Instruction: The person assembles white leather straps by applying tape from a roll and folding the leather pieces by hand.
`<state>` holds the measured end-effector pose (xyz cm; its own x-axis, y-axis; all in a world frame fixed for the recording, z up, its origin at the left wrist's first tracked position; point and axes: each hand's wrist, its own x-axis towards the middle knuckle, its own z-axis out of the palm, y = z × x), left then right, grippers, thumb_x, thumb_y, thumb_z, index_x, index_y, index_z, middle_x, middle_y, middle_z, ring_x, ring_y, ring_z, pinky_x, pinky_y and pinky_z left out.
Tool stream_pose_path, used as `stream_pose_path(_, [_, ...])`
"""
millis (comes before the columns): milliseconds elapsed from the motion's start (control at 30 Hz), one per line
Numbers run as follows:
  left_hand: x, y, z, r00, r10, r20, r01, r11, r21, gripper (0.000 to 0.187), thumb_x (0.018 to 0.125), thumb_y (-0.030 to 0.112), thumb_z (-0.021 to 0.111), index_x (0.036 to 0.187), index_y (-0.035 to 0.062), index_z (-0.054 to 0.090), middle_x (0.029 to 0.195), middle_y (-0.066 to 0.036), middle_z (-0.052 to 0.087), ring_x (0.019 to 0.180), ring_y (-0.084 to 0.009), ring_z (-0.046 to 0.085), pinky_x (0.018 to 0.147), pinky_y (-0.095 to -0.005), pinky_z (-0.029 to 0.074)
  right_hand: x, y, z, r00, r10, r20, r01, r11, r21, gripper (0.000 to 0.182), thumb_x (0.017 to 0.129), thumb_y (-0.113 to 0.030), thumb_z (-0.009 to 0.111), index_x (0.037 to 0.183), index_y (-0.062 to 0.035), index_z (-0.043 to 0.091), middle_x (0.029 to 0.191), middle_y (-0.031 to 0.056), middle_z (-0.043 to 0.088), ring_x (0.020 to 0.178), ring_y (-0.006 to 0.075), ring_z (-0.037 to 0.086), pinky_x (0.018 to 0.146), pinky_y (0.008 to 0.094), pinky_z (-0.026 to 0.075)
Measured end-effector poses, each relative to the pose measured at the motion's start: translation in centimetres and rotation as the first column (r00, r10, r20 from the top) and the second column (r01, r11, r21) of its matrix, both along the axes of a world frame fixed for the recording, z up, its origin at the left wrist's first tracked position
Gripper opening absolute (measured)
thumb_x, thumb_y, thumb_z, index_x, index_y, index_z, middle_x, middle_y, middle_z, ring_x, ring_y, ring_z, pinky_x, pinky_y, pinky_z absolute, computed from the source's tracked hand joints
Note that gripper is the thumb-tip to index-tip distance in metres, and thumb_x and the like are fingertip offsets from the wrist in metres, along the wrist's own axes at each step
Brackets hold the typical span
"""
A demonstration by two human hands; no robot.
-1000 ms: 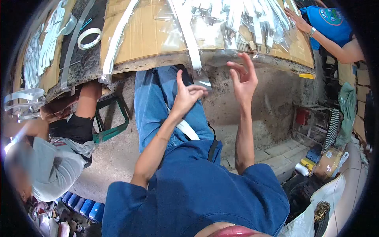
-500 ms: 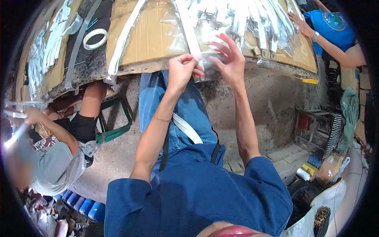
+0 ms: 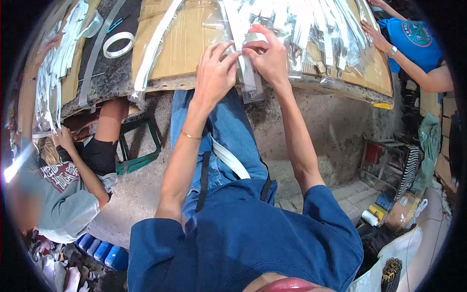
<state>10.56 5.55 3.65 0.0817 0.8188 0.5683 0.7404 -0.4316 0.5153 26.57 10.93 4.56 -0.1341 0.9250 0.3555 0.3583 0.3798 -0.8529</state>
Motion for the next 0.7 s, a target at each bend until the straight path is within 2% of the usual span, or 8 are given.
stream_pose_path(67, [-0.5,0.1,-0.3,0.989,-0.053,-0.135,0.056,0.998,0.018,0.026,0.079,0.005,0.065,0.104,0.0094,0.069,0.120,-0.005,0.062,0.111,-0.0273,0.055,0.092,-0.0405,0.045,-0.2,0.1,-0.3,1.000,-0.003,0.014,0.002,1.000,0.023,0.053,0.068,0.002,0.075,0.118,-0.0052,0.058,0.092,0.0079,0.071,0.080,0.0208,0.070,0.069,0.0296,0.057])
stream_pose_path(167, [-0.7,-0.1,-1.1,0.986,-0.077,-0.149,0.073,0.997,-0.031,0.031,0.078,0.003,0.063,0.108,0.0105,0.068,0.125,-0.003,0.061,0.114,-0.0260,0.054,0.094,-0.0419,0.043,-0.2,0.1,-0.4,1.000,-0.012,0.014,0.012,1.000,0.019,0.056,0.067,0.003,0.076,0.119,-0.0053,0.058,0.091,0.0088,0.068,0.078,0.0202,0.069,0.068,0.0299,0.057])
stream_pose_path(333, [-0.8,-0.2,-1.3,0.980,-0.091,-0.175,0.086,0.996,-0.038,0.036,0.077,0.004,0.062,0.112,0.0113,0.067,0.123,-0.001,0.063,0.114,-0.0233,0.055,0.096,-0.0411,0.040,-0.4,0.2,-0.6,0.999,-0.011,-0.044,0.015,0.997,0.075,0.058,0.066,0.005,0.077,0.120,-0.0048,0.057,0.103,0.0115,0.063,0.081,0.0203,0.069,0.069,0.0298,0.058])
stream_pose_path(567, [-0.9,-0.2,-1.5,0.974,-0.109,-0.200,0.107,0.994,-0.022,0.038,0.077,0.005,0.061,0.114,0.0125,0.067,0.122,0.000,0.064,0.112,-0.0211,0.055,0.094,-0.0402,0.039,-0.2,0.4,-1.1,0.999,-0.013,-0.047,0.017,0.996,0.089,0.059,0.065,0.003,0.078,0.120,-0.0057,0.058,0.104,0.0118,0.064,0.084,0.0203,0.069,0.070,0.0289,0.058])
stream_pose_path(667, [-0.9,-0.2,-1.4,0.974,-0.114,-0.194,0.113,0.993,-0.017,0.036,0.078,0.005,0.061,0.113,0.0130,0.067,0.122,0.001,0.064,0.112,-0.0207,0.056,0.093,-0.0397,0.039,-0.2,0.2,-0.9,0.999,-0.009,-0.043,0.012,0.997,0.077,0.053,0.071,0.003,0.076,0.120,-0.0044,0.058,0.110,0.0095,0.063,0.083,0.0170,0.068,0.072,0.0276,0.057])
stream_pose_path(700, [-1.0,-0.1,-1.5,0.974,-0.113,-0.194,0.113,0.994,-0.015,0.036,0.078,0.005,0.061,0.113,0.0130,0.067,0.122,0.001,0.064,0.112,-0.0207,0.056,0.093,-0.0397,0.039,-0.2,0.3,-1.0,0.977,-0.019,-0.213,0.023,1.000,0.017,0.044,0.075,0.001,0.074,0.117,-0.0035,0.061,0.108,0.0075,0.065,0.083,0.0146,0.067,0.072,0.0265,0.056])
